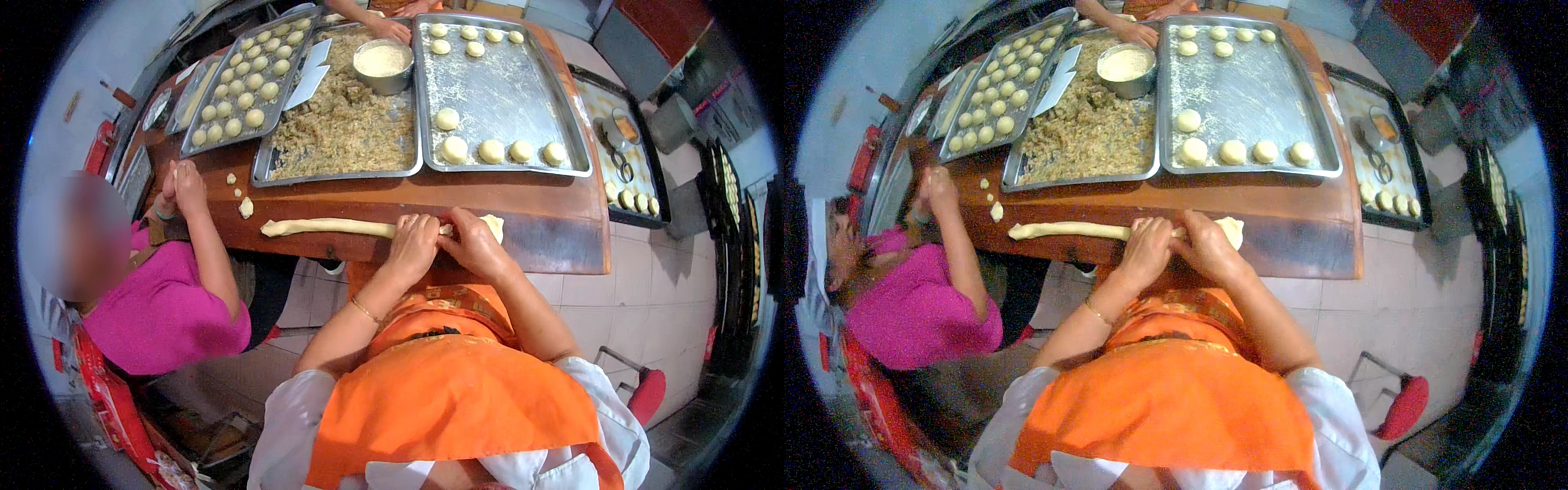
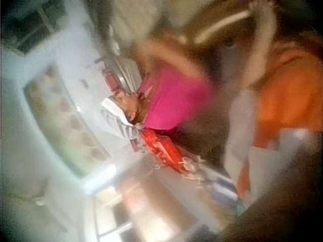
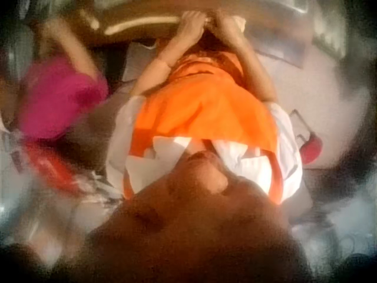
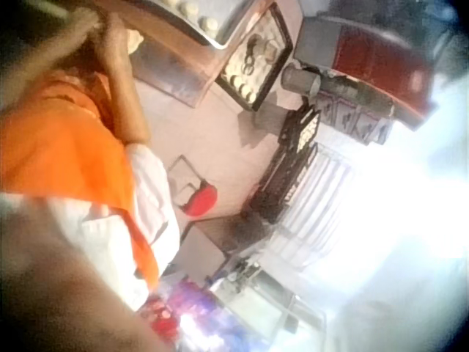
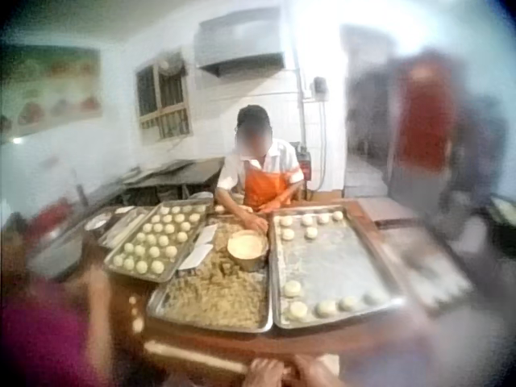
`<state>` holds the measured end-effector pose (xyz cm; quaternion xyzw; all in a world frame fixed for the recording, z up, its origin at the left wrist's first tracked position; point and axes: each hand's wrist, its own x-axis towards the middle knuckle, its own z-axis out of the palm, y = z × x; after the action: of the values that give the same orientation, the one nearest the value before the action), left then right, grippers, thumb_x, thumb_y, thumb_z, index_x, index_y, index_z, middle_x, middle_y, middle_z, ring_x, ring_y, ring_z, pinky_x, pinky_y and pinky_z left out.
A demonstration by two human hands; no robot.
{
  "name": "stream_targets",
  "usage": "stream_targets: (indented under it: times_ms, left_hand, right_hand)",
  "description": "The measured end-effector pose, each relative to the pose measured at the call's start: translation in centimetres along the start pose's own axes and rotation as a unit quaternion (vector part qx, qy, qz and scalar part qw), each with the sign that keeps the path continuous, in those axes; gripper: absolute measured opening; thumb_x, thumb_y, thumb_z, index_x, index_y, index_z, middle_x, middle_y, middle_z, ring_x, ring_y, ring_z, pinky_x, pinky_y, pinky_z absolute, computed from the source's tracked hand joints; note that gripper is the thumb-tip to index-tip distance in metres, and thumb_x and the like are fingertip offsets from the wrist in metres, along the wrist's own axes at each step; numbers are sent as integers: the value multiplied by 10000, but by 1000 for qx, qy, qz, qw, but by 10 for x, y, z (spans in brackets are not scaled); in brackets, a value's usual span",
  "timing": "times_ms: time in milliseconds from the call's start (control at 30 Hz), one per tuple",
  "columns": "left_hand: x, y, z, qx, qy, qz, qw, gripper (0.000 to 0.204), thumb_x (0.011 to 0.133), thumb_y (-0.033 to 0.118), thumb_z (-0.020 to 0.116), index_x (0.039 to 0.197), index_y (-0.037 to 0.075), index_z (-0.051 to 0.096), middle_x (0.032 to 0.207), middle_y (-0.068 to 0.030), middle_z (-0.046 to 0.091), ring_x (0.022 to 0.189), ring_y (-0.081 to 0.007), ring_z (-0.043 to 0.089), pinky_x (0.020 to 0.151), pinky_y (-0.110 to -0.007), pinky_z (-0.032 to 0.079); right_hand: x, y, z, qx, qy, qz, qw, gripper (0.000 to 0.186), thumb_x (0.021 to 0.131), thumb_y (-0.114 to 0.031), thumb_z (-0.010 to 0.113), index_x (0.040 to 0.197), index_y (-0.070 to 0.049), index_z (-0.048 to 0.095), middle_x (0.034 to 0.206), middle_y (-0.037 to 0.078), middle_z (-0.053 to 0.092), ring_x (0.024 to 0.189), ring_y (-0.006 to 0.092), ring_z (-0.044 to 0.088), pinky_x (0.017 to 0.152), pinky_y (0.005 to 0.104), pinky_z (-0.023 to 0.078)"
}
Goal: The person prepares dough buns by flattening pieces of dough, adding a filling from a tray, and pinching the dough closed to form spheres.
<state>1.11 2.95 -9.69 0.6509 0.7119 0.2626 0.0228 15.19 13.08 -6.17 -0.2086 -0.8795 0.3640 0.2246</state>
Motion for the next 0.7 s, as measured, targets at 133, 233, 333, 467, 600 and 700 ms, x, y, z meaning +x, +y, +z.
stream_targets:
  times_ms: [133, 233, 333, 467, 600, 700]
  left_hand:
    - [-1, -1, 1, 54, -19, -6, 998, 184, 789, -38, 552, 971, -15, 575, 967, -212, 606, 978, -377, 580, 889, -485, 414]
    - [-1, 4, 1, 35, 35, -8, 999, 179, 817, -17, 535, 991, -14, 581, 966, -215, 594, 968, -392, 572, 925, -491, 400]
    - [2, 11, -1, 41, 21, -36, 998, 187, 845, 10, 524, 1018, -16, 588, 982, -208, 564, 997, -391, 548, 968, -488, 381]
    - [3, 16, 12, 107, -3, -46, 993, 190, 861, 52, 533, 1028, -15, 594, 1009, -181, 531, 1044, -371, 519, 992, -487, 365]
    - [13, 21, 19, 146, 14, -23, 989, 165, 861, 68, 550, 1002, -7, 593, 1046, -174, 521, 1086, -358, 503, 997, -501, 353]
    - [20, 22, 21, 133, 15, -33, 990, 191, 834, 79, 586, 1002, -10, 586, 1085, -185, 517, 1117, -361, 491, 1016, -515, 339]
  right_hand:
    - [-2, 9, 20, -82, 0, -37, 996, 205, 854, -65, 618, 1044, -9, 566, 892, 202, 641, 865, 393, 651, 759, 464, 530]
    - [-3, 8, 18, -104, 16, -56, 993, 153, 849, -55, 582, 999, -30, 583, 897, 184, 640, 861, 382, 650, 757, 458, 534]
    - [-7, 8, 15, -119, 33, -79, 989, 132, 835, -57, 578, 965, -44, 594, 896, 173, 636, 861, 366, 651, 750, 453, 535]
    - [-14, 13, 10, -146, 33, -85, 985, 129, 841, -55, 593, 967, -35, 614, 892, 170, 648, 828, 365, 651, 736, 441, 536]
    - [-18, 18, 4, 72, 76, 37, 994, 149, 895, -49, 615, 1031, -5, 656, 902, 194, 690, 732, 328, 665, 706, 383, 543]
    - [-23, 36, -4, 322, 84, 200, 922, 205, 950, -128, 642, 1117, -11, 660, 901, 130, 712, 735, 207, 660, 715, 350, 541]
